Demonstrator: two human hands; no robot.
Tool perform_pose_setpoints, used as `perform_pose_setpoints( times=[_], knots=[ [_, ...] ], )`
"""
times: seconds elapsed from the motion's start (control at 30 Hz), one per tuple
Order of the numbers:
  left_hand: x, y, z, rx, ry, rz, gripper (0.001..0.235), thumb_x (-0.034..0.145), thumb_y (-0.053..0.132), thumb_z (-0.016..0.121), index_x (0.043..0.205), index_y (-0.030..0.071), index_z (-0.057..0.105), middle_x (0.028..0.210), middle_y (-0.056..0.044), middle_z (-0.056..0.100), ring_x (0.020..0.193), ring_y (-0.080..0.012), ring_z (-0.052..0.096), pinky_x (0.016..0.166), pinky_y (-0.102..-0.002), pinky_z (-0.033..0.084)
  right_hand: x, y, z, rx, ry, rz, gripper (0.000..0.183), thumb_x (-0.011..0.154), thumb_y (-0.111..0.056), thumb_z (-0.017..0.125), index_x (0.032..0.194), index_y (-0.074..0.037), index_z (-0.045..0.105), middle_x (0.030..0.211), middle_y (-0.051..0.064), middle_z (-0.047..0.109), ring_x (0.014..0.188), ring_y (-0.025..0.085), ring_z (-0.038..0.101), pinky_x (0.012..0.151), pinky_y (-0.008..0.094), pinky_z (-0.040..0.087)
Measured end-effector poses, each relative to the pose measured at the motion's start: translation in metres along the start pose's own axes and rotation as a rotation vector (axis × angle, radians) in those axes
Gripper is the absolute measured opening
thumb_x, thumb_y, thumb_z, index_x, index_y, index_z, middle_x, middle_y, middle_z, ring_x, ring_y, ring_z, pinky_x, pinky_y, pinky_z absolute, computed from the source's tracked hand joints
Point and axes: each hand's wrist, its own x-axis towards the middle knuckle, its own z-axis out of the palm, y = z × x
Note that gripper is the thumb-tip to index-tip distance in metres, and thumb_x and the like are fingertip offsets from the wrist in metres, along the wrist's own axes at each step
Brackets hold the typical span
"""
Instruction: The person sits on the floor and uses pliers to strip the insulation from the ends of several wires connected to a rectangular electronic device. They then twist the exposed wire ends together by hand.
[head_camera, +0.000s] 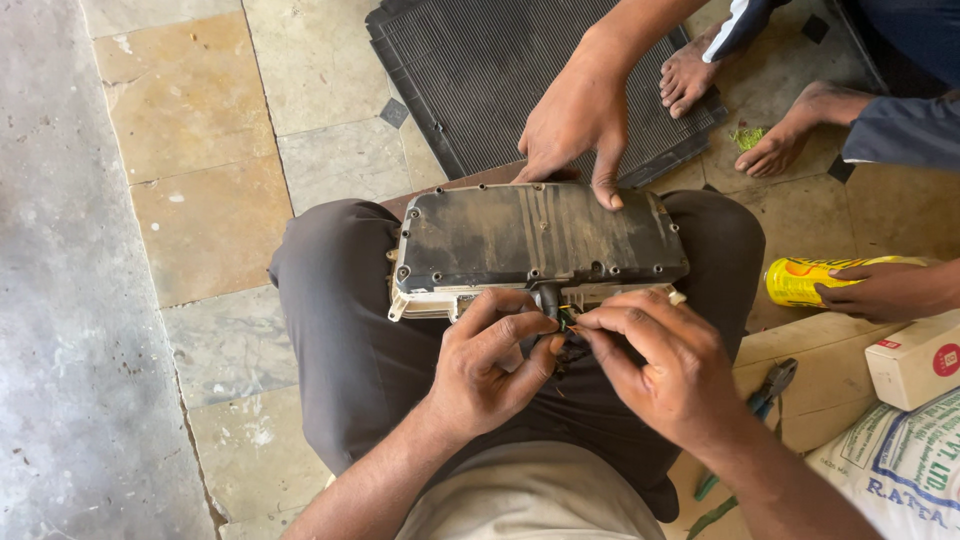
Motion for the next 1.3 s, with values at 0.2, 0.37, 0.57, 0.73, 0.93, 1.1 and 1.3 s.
perform_pose_setpoints(
  times=[0.2, 0.37, 0.57, 0.73, 0.93, 1.1, 1.3],
  knots=[
    [0.000, -0.002, 0.001, 0.014, -0.060, -0.088, 0.023, 0.086, 0.000, 0.081, 0.107, 0.006, 0.071, 0.110, -0.010, 0.064, 0.076, -0.0136, 0.069, 0.051, -0.025, 0.055, -0.021, -0.006, 0.026, 0.299, 0.093, 0.337, 0.013, 0.088, -0.002, 0.076, 0.099, -0.002, 0.070, 0.091, 0.002, 0.070, 0.070, 0.006, 0.064, 0.057, 0.021, 0.049],
    [0.001, 0.001, 0.001, 0.040, -0.019, 0.031, 0.027, 0.091, 0.003, 0.079, 0.114, 0.005, 0.066, 0.116, -0.010, 0.063, 0.088, -0.0171, 0.070, 0.064, -0.029, 0.056, -0.028, -0.008, 0.032, 0.538, 0.097, 0.504, 0.007, 0.092, -0.006, 0.074, 0.097, -0.003, 0.071, 0.082, -0.003, 0.062, 0.066, 0.002, 0.052, 0.054, 0.019, 0.041],
    [0.006, 0.006, -0.003, 0.062, -0.080, -0.036, 0.030, 0.091, 0.005, 0.080, 0.119, 0.004, 0.068, 0.113, -0.011, 0.064, 0.086, -0.0182, 0.069, 0.065, -0.030, 0.056, -0.030, -0.003, 0.036, 0.568, 0.088, 0.557, 0.008, 0.092, -0.008, 0.075, 0.097, -0.003, 0.071, 0.074, -0.005, 0.056, 0.063, 0.001, 0.046, 0.053, 0.019, 0.037],
    [0.006, 0.008, -0.002, 0.082, -0.073, -0.018, 0.029, 0.092, 0.007, 0.081, 0.118, 0.007, 0.071, 0.110, -0.010, 0.063, 0.092, -0.0192, 0.069, 0.072, -0.031, 0.058, -0.031, -0.004, 0.030, 0.703, 0.040, 0.606, 0.010, 0.093, -0.007, 0.074, 0.101, -0.002, 0.071, 0.076, -0.002, 0.061, 0.066, 0.002, 0.050, 0.055, 0.019, 0.042],
    [0.006, 0.009, -0.002, 0.081, -0.051, -0.037, 0.027, 0.091, 0.007, 0.081, 0.116, 0.007, 0.072, 0.109, -0.009, 0.064, 0.092, -0.0191, 0.070, 0.072, -0.031, 0.058, -0.023, 0.006, 0.009, -0.137, 0.236, -0.081, 0.027, 0.095, -0.003, 0.076, 0.116, -0.004, 0.060, 0.103, 0.008, 0.065, 0.087, 0.021, 0.067, 0.075, 0.031, 0.054],
    [0.007, 0.013, 0.001, 0.071, -0.016, -0.051, 0.026, 0.090, 0.008, 0.083, 0.114, 0.007, 0.072, 0.109, -0.008, 0.066, 0.091, -0.0177, 0.072, 0.070, -0.030, 0.059, -0.015, 0.030, 0.008, -0.281, 0.128, -0.412, 0.032, 0.088, -0.009, 0.081, 0.117, -0.009, 0.067, 0.104, 0.004, 0.067, 0.092, 0.019, 0.068, 0.074, 0.032, 0.058],
    [0.006, 0.012, 0.005, 0.084, 0.042, -0.011, 0.025, 0.090, 0.008, 0.083, 0.112, 0.007, 0.072, 0.107, -0.007, 0.067, 0.093, -0.0175, 0.072, 0.073, -0.030, 0.060, -0.012, 0.035, 0.010, -0.304, 0.143, -0.507, 0.023, 0.089, -0.008, 0.078, 0.111, -0.004, 0.073, 0.106, 0.007, 0.070, 0.093, 0.021, 0.069, 0.076, 0.034, 0.058]
  ],
)
